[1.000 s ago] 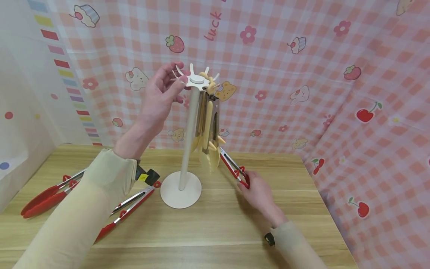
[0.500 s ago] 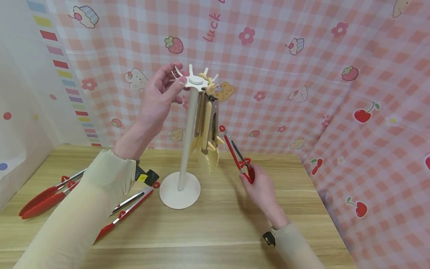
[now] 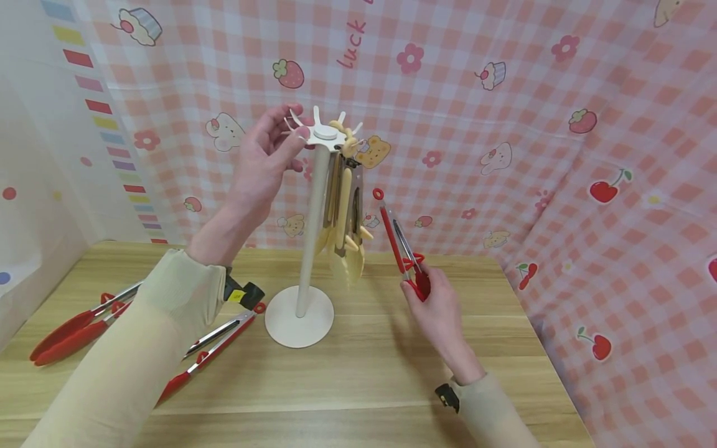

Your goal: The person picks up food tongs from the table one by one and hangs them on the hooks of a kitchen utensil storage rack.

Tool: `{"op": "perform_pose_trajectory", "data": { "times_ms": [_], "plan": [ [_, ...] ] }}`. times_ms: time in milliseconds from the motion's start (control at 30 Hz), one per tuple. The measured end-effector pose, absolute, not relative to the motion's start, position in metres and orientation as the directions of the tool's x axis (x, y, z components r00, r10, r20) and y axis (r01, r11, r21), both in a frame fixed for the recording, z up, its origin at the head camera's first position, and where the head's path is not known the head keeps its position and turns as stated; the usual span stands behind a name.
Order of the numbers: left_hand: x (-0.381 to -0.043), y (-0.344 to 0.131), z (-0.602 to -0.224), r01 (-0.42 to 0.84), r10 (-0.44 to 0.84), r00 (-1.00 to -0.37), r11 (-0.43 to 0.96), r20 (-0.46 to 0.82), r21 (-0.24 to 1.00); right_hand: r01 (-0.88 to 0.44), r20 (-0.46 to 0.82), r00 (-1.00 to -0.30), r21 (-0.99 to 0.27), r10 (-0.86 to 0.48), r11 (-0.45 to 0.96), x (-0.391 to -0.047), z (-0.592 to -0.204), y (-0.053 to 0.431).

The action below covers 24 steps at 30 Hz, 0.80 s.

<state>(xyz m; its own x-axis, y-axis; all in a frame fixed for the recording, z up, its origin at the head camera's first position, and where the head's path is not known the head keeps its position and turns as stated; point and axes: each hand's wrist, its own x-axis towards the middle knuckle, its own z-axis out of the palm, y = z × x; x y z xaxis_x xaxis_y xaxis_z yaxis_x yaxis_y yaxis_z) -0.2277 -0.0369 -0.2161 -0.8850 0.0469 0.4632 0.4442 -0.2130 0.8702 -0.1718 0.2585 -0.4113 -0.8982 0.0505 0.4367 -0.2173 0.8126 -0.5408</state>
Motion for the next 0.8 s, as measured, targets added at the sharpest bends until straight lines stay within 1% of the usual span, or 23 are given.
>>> {"op": "perform_pose_trajectory", "data": {
  "times_ms": [300, 600, 800],
  "plan": [
    [-0.229, -0.037, -0.216, 0.447, 0.045, -0.884, -0.203, 0.465, 0.871, -0.259, 0.505, -0.860, -0.559, 0.076, 0.788, -0.165, -0.404, 0.255],
    [-0.229, -0.037, -0.217, 0.451, 0.043, -0.882, -0.211, 0.469, 0.867, -0.340, 0.591, -0.802, -0.573, 0.088, 0.746, -0.157, -0.393, 0.251],
    [-0.230, -0.036, -0.217, 0.453, 0.041, -0.882, -0.207, 0.470, 0.867, -0.377, 0.618, -0.781, -0.578, 0.087, 0.724, -0.151, -0.386, 0.247]
  ]
}}
